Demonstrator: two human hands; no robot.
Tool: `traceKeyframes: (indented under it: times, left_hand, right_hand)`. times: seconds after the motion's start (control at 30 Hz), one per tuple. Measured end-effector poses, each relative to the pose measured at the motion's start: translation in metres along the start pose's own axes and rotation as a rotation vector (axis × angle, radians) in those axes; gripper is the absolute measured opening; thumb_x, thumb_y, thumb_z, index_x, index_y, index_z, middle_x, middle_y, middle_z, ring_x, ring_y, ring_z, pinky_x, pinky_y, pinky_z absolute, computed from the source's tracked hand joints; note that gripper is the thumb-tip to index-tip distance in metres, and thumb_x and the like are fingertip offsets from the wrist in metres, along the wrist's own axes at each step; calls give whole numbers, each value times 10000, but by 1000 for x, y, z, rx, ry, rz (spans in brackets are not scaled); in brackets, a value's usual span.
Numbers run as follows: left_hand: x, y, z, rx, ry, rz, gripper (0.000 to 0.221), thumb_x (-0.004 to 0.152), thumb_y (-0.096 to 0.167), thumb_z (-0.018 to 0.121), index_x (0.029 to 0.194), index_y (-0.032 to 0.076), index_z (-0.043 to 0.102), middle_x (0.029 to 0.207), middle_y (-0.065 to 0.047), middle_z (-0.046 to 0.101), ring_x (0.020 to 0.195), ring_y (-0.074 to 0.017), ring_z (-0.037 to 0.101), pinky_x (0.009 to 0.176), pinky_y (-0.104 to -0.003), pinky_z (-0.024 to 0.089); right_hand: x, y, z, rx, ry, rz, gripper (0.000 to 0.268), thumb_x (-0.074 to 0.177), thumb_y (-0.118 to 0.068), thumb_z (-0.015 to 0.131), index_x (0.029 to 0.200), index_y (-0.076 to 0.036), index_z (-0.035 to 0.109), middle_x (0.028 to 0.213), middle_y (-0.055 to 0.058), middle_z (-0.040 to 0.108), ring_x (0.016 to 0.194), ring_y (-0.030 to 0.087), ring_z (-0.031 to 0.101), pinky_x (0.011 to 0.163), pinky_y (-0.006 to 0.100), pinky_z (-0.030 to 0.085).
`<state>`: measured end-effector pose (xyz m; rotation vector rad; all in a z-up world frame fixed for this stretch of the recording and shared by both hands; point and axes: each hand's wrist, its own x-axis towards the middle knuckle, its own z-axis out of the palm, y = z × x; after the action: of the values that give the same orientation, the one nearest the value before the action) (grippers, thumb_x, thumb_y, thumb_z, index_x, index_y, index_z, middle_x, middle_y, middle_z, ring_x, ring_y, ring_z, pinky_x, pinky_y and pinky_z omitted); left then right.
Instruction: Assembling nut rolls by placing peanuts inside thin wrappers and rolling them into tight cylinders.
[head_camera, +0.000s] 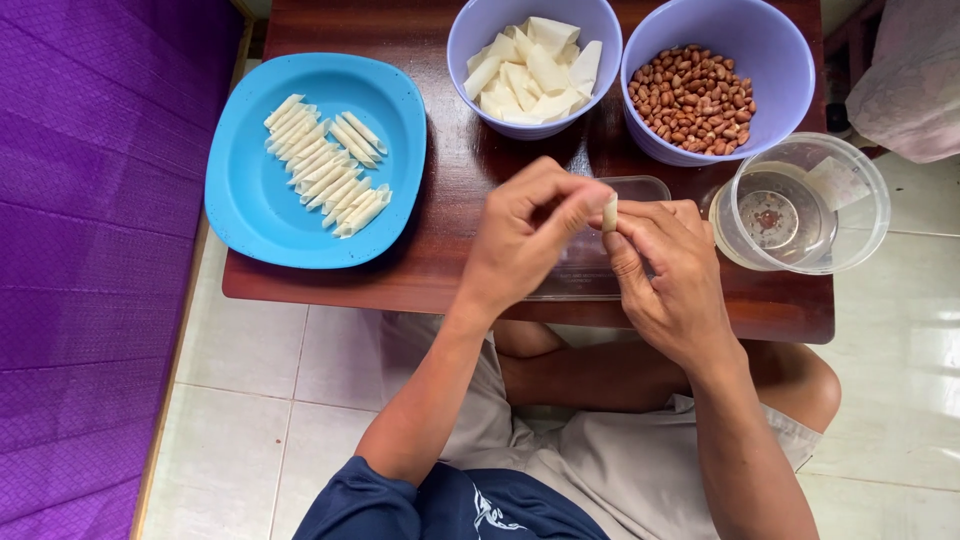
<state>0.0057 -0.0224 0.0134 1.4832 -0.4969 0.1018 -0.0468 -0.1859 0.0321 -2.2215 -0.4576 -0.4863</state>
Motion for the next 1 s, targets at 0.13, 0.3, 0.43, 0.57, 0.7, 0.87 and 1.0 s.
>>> traceKeyframes:
  times: [0.13,0.3,0.43,0.57,0.7,0.87,1.0]
  left_hand:
    - [3,1,-5,21,-4,-4,203,970,293,767,1146,190,762,840,24,624,689,-17,525,612,-192,422]
    - [5,-5,-2,38,-83,33,63,924,215,786,987,214,791,800,19,615,689,-42,531,612,-221,425]
    - [10,-8,-7,-11,-8,23,112,969,211,768,1067,166,798,840,7,615,720,-6,474,627,-179,394]
    - [8,-10,-2,17,-137,20,212,887,217,834,1090,191,779,857,-10,616,733,-66,524,650,-225,433]
    - [15,-9,-2,-19,-50,38,97,935,238,793,1023,196,800,856,13,646,734,-27,527,658,-197,421]
    - [7,-8,-13,14,-74,-45,172,1022,269,694,1091,137,780,876,-44,659,781,-71,564,713,-242,489]
    - [-16,-11,7,-150,-132,-262,171,996,228,717,1096,96,762,882,-86,729,831,-80,662,752,-236,558]
  right_hand:
    - [-2,7,3,46,9,-2,198,1106,-134,560,1128,-57,741,1140,102,729,1024,333,622,867,398,417]
    - [-3,14,11,145,50,-33,176,1097,-100,573,1057,-40,735,1053,94,724,986,331,642,906,400,445]
    - [-7,17,13,196,59,-18,191,1095,-101,565,1101,-26,740,1093,112,730,995,319,639,921,401,449]
    - [-3,18,12,192,58,-47,195,1084,-75,560,1066,10,734,1066,166,719,978,371,639,924,451,474]
    - [-6,21,14,207,48,-47,184,1078,-77,575,1068,7,739,1071,143,730,989,360,648,929,445,475]
    - [-9,20,11,355,73,64,195,1072,-91,574,1141,-3,734,1198,183,692,1110,315,617,1029,437,458]
    - [-15,21,12,512,104,112,210,1080,-134,564,1188,-21,705,1336,211,612,1203,280,567,1092,458,434]
